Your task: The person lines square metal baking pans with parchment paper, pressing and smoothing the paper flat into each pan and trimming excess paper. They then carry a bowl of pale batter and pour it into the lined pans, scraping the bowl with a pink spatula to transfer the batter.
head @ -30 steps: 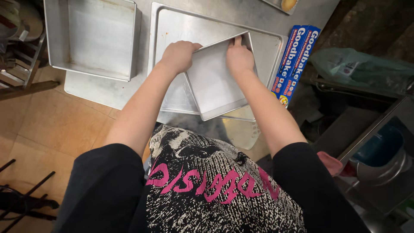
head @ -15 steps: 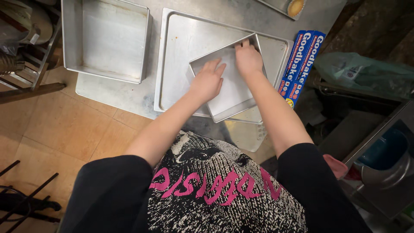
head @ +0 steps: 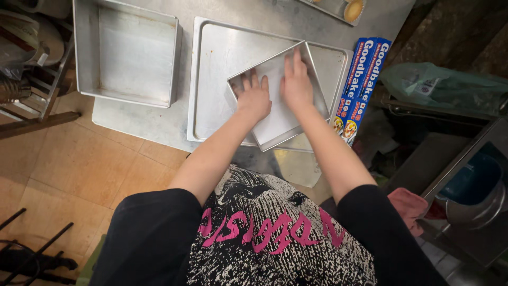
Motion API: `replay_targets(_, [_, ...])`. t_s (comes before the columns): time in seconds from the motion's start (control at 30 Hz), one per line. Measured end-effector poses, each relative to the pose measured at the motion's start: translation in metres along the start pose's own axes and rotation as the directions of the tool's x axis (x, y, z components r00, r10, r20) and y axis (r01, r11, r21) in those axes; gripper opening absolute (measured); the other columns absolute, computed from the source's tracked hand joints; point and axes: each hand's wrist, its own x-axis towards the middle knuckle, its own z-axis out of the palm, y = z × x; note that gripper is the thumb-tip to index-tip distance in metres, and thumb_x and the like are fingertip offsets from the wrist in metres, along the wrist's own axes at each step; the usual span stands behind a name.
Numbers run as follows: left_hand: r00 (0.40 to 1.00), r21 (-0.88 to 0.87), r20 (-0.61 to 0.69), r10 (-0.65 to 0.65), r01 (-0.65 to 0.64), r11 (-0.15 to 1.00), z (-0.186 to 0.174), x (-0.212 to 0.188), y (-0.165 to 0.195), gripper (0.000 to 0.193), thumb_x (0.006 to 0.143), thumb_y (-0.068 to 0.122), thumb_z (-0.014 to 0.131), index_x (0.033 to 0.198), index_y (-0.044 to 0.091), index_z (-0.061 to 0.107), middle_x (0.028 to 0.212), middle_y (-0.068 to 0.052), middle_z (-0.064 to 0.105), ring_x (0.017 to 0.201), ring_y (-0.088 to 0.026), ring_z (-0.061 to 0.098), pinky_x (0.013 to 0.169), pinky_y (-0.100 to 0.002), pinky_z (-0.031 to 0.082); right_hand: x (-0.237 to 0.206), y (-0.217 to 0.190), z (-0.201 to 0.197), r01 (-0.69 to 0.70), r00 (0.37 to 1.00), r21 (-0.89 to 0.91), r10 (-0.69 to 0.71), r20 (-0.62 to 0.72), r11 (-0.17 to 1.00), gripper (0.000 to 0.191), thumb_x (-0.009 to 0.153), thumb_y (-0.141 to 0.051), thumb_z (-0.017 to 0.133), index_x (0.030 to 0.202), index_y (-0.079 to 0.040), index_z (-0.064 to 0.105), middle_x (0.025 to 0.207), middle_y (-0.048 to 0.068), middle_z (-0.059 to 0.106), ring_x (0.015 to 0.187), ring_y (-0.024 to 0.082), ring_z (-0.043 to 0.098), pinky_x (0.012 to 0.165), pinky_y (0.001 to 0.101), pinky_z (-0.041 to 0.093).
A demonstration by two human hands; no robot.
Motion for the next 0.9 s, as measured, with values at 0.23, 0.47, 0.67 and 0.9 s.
replay_targets(0.23, [0.997, 0.073, 0.071, 0.008, -0.013, 0.997, -0.016, -0.012, 0.01, 0.109, 0.074, 0.036, 0.088, 0.161, 0.018, 0.024, 0.168, -0.029, 0.001, 0.152, -0.056, 0.005, 0.109, -0.083, 0.021, -0.007, -0.002, 0.008, 0.065, 0.989, 0.094, -0.051, -0.14, 0.993, 0.087, 0.094, -0.032, 0.076, 0.156, 0.01, 0.032, 0.167, 0.029, 0.013, 0.153, 0.048, 0.023, 0.123, 0.0526, 0.027])
replay_targets(0.47, [0.996, 0.237, 0.09, -0.001, -0.021, 0.971, -0.007, -0.01, 0.01, 0.118, 0.072, 0.03, 0.088, 0.164, 0.019, 0.015, 0.166, -0.031, -0.002, 0.15, -0.058, 0.006, 0.105, -0.082, 0.025, 0.007, -0.006, 0.01, 0.062, 0.997, 0.041, -0.059, -0.055, 0.997, 0.082, 0.096, -0.036, 0.067, 0.155, 0.01, 0.033, 0.166, 0.029, 0.019, 0.155, 0.044, 0.02, 0.126, 0.0496, 0.023])
replay_targets(0.67, [0.993, 0.307, -0.103, 0.055, -0.021, 0.952, 0.016, 0.0, 0.001, 0.094, 0.086, 0.025, 0.073, 0.162, 0.016, 0.019, 0.165, -0.034, 0.002, 0.147, -0.061, 0.011, 0.1, -0.086, 0.029, 0.012, -0.014, 0.005, 0.025, 1.0, -0.053, -0.025, 0.016, 0.998, 0.079, 0.098, -0.04, 0.062, 0.155, 0.007, 0.034, 0.167, 0.026, 0.023, 0.155, 0.039, 0.023, 0.123, 0.049, 0.025])
replay_targets(0.9, [0.999, 0.361, 0.035, 0.022, -0.033, 0.932, 0.006, -0.004, 0.006, 0.119, 0.073, 0.027, 0.086, 0.165, 0.013, 0.012, 0.166, -0.035, -0.001, 0.148, -0.06, 0.009, 0.104, -0.081, 0.03, 0.016, -0.008, -0.002, 0.045, 0.995, -0.051, -0.04, 0.092, 0.998, 0.086, 0.093, -0.042, 0.068, 0.156, 0.007, 0.034, 0.167, 0.025, 0.021, 0.152, 0.039, 0.026, 0.118, 0.0498, 0.03])
